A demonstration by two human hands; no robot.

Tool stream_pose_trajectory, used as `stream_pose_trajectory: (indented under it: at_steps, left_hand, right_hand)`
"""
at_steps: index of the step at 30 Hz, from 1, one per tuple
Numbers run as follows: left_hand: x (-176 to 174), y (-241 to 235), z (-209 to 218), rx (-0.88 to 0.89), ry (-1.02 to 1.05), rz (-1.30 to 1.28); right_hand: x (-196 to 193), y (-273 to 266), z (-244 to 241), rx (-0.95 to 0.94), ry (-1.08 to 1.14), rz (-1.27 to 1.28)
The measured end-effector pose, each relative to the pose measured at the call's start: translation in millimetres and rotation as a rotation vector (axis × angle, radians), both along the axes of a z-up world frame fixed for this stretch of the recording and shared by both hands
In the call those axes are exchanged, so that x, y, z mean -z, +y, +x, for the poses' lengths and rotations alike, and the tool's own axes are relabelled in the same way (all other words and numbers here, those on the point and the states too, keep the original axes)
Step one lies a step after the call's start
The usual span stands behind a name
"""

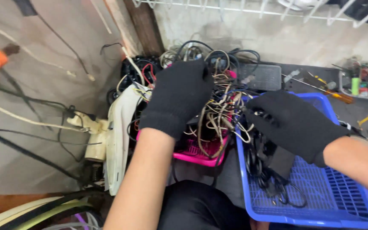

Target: The person sorts tangled electrical cables and power adapters from a pink basket into a blue basket. They pick up individual cables, untangle them slightly, and place them into the blue basket while wearing black gloves.

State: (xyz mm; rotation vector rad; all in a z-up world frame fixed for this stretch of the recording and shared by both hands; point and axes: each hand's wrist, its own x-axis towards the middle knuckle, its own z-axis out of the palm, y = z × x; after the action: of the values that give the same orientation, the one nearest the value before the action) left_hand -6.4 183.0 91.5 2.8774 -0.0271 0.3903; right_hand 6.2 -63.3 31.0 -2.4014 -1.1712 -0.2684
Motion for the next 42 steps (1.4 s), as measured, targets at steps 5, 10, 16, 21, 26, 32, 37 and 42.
stream_pose_trajectory:
  at_steps: [5,10,16,21,26,32,37,42]
  left_hand:
    - [49.0,11.4,2.7,0.021,0.259,-0.054]
    - [59.1,20.1,6.8,0.086,0.386,-0.079]
    - [60.6,22.4,9.8,0.086,0.297,-0.106]
    - [45.4,26.7,7.3,-0.009,0.323,-0.054]
    - [61.6,21.7,6.4,-0.004,0.069,0.004]
    - [66.6,-13.3,20.7,0.091,-0.407,-0.052]
    - [113.9,-26.6,43.0,0.262,-0.098,0.023]
    - [114.8,-25.3,35.0,0.298,-0.119,0.042]
  right_hand:
    - [23.8,60.1,33.9,0.186,-0.08,-0.185]
    - [44.3,65.7,35.2,0.271,0.034,-0.174]
    - [2.3,53.1,17.2,0.418,0.444,0.26]
    - [-53.9,56.4,-10.3,0.493,0.651,0.016]
    - [11.0,43.0,4.0,0.19,0.485,-0.134]
    - [-16.3,45.1,5.4,0.377,0.42,-0.046]
    - [-9.0,33.2,34.3,0.503,0.12,0.222]
    - [30.2,47.7,69.6,0.658,1.264,0.953]
